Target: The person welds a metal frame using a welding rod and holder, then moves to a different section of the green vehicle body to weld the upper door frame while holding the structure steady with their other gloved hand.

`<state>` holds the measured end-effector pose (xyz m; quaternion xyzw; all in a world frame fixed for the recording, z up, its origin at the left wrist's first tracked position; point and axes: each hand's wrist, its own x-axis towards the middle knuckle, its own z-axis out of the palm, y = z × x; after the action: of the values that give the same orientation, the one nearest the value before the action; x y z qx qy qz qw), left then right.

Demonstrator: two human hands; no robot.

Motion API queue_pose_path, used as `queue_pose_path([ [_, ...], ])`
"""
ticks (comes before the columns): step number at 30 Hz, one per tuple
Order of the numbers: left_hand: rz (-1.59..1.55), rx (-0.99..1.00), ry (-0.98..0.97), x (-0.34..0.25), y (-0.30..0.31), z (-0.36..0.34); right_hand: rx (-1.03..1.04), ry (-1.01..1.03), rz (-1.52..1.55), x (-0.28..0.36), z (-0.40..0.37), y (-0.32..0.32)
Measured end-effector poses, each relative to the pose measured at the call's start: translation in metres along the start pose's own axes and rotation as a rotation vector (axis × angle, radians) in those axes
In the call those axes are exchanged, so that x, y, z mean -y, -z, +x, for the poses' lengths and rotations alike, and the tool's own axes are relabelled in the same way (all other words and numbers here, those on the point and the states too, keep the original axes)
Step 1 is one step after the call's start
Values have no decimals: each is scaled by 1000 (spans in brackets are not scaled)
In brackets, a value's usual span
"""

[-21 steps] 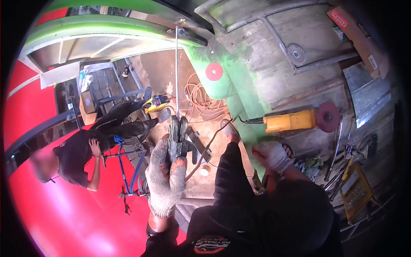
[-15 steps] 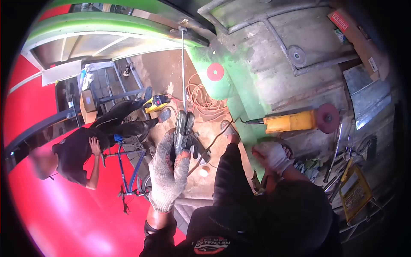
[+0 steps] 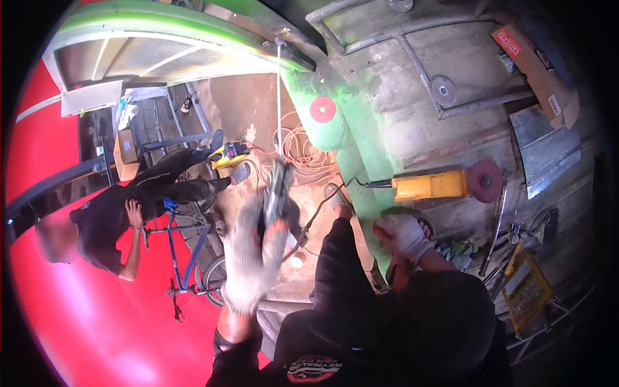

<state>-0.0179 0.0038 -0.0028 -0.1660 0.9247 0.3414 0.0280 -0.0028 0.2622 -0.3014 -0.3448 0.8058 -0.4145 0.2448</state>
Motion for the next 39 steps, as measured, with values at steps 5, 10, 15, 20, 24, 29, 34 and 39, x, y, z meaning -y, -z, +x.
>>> queue_pose_path([
  [5, 38, -30, 6, 9, -5, -14, -8, -35, 24, 2, 0, 1],
  [10, 114, -29, 33, 16, 1, -4, 10, -22, 10, 1, 0, -1],
  [15, -87, -81, 90, 10, -3, -17, 70, -104, 12, 7, 2, 8],
  [20, 72, -34, 40, -1, -1, -16, 34, -34, 12, 0, 1, 2],
  [24, 73, -26, 37, 2, -2, -15, 24, -26, 18, -1, 0, 2],
  [29, 44, -40, 39, -1, -2, -9, 18, -26, 24, -1, 0, 0],
  [34, 34, -45, 70, 0, -2, -8, 5, -27, 29, 0, 1, 0],
  [39, 60, -43, 61, 2, 1, -8, 30, -48, 25, 0, 1, 0],
])
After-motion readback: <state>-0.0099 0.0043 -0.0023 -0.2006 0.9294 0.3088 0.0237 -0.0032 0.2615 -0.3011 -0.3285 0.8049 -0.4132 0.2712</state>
